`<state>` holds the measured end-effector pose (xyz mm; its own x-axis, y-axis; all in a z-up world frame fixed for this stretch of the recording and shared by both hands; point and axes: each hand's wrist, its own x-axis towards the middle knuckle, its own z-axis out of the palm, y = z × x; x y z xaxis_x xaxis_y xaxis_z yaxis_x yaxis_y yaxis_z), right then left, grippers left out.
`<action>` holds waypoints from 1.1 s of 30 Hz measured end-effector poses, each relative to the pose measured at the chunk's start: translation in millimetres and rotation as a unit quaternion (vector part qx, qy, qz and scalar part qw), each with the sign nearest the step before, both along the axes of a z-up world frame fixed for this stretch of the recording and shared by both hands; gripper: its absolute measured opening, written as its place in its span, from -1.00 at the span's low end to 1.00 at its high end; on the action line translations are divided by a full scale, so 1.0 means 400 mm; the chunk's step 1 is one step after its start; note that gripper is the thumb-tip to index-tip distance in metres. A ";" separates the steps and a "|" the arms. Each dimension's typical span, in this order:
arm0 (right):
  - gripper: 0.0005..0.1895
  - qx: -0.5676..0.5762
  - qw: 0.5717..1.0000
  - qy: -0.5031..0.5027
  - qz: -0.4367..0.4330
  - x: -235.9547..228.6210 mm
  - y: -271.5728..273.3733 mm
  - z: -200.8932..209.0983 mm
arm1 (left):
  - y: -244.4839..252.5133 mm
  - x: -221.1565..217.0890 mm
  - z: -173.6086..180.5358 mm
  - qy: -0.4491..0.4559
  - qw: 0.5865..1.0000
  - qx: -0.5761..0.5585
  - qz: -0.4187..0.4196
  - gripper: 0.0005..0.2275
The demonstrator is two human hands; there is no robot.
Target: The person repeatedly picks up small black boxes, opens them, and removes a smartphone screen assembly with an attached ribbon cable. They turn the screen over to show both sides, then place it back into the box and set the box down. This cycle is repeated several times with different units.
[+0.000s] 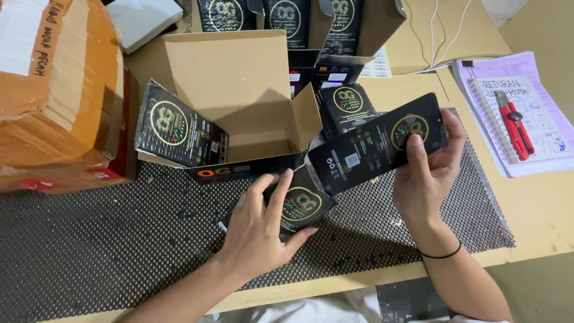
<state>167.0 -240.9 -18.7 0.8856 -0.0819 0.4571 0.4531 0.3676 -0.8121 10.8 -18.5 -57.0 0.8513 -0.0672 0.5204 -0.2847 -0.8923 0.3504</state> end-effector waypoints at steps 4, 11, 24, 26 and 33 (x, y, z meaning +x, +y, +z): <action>-0.49 -0.012 0.999 0.004 0.032 -0.031 0.007 -0.015 | 0.001 0.003 -0.015 -0.033 0.999 0.017 0.024 -0.05; -0.58 -0.135 0.960 0.013 0.243 -0.079 0.035 -0.042 | -0.009 0.003 -0.012 -0.093 0.994 0.032 0.045 -0.18; -0.58 -0.242 0.927 -0.034 0.284 -0.143 0.055 -0.098 | 0.022 0.008 0.066 0.003 0.982 -0.177 -0.071 -0.32; -0.56 -0.241 0.933 -0.053 0.262 -0.116 0.040 -0.156 | 0.033 0.004 0.104 0.025 0.962 -0.260 -0.079 -0.40; -0.41 -0.164 0.924 0.004 0.346 -0.127 0.082 -0.086 | 0.126 0.008 0.151 0.062 0.912 -0.394 -0.097 -0.77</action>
